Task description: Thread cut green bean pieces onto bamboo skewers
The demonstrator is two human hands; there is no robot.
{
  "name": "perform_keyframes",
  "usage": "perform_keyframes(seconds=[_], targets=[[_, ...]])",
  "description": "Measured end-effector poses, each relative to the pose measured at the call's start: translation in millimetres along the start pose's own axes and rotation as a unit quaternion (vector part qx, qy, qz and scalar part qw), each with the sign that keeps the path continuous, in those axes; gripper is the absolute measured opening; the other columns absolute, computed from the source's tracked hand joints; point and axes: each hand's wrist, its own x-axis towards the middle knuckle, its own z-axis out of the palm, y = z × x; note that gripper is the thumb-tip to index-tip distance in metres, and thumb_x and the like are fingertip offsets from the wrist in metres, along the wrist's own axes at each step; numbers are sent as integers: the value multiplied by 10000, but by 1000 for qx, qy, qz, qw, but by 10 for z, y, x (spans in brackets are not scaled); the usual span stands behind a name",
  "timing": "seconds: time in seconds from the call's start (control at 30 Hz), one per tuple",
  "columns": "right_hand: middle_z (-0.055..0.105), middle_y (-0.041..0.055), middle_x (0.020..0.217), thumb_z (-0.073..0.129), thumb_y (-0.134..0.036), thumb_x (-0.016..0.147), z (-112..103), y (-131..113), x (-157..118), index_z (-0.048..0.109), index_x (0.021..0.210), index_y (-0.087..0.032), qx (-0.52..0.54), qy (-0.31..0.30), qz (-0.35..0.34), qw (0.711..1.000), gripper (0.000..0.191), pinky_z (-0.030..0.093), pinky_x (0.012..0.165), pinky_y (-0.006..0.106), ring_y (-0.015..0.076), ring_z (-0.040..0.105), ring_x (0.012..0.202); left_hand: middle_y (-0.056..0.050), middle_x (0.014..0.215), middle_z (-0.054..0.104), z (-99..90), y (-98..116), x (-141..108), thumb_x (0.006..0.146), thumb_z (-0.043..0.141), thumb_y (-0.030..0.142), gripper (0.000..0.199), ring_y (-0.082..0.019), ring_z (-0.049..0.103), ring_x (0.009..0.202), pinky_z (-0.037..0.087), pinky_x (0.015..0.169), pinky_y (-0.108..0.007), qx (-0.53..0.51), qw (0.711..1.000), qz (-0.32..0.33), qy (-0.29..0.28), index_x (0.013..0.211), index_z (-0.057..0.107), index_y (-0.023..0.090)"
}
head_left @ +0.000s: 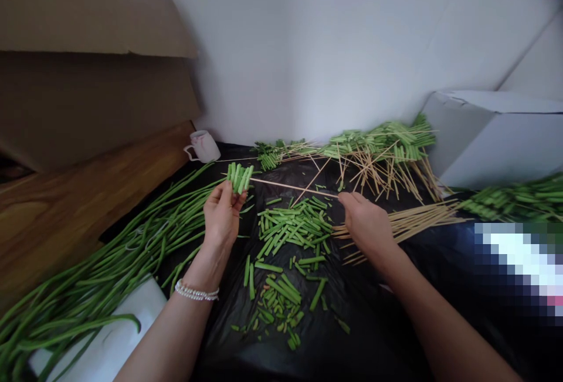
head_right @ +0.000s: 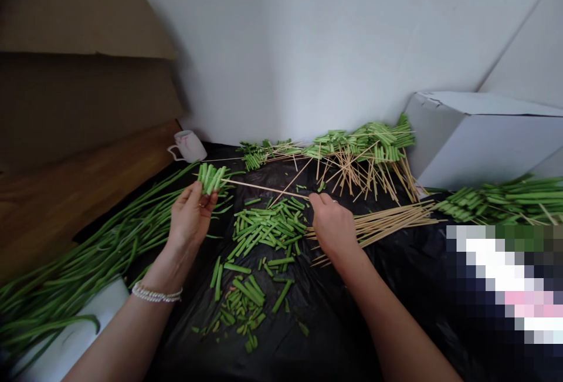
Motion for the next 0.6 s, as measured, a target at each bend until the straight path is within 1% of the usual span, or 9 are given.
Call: perform_keyframes(seconds=[0.03,0.1,0.17,0.2,0.27,0.3,0.37,0.47,0.6], targets=[[646,40,860,401,-140,885,5,-1,3,633,965,-204,31,3,7,999,254,328,570,260,145,567,687,-17,717,682,13,11,-16,731,726,333,204,-117,658,671,516,664,-231,0,1000,-10,-6,785,655,149],[667,45,866,387,-173,899,16,4,16,641,946,-201,118,30,13,992,260,375,622,247,150,601,740,-52,742,695,39,28,-48,786,659,389,262,-140,674,700,511,661,-238,3,999,-34,-23,856,666,137],[683,38,818,403,-231,903,19,15,34,648,915,-197,228,57,39,971,248,417,652,246,144,620,706,-66,765,701,54,32,-74,801,635,392,298,-136,672,688,506,657,-234,9,998,-51,-34,923,669,122],[686,27,791,420,-270,900,15,20,44,649,906,-199,286,60,64,954,240,432,632,246,131,615,638,-62,761,700,56,29,-84,793,643,374,291,-129,667,672,501,648,-226,14,998,-59,-36,932,670,119],[688,7,762,456,-353,884,-3,29,64,647,905,-205,400,45,125,907,242,435,534,237,96,562,477,-48,752,696,49,14,-95,766,671,322,262,-112,655,646,487,614,-202,27,996,-72,-40,933,672,120],[687,4,757,471,-389,872,-13,32,75,644,905,-203,449,31,153,880,256,420,479,231,83,531,423,-42,752,695,42,3,-97,754,681,301,254,-104,649,638,478,596,-189,34,995,-79,-43,935,674,122],[674,4,720,501,-442,843,-29,40,96,634,887,-187,527,8,190,828,291,380,404,218,73,497,375,-32,754,692,26,-17,-98,743,688,277,248,-90,637,630,465,571,-167,42,993,-95,-49,941,678,128],[602,-29,577,549,-482,796,-21,55,124,616,849,-167,599,-2,223,769,327,307,350,192,60,439,339,-26,751,685,10,-35,-92,748,679,265,233,-78,625,619,459,554,-152,39,990,-123,-51,939,682,131],[457,-86,432,603,-515,738,34,71,136,619,814,-150,653,-14,270,708,374,180,324,175,31,296,306,-25,731,673,11,-34,-82,765,653,231,207,-72,615,600,454,528,-143,34,986,-154,-52,939,684,124]])
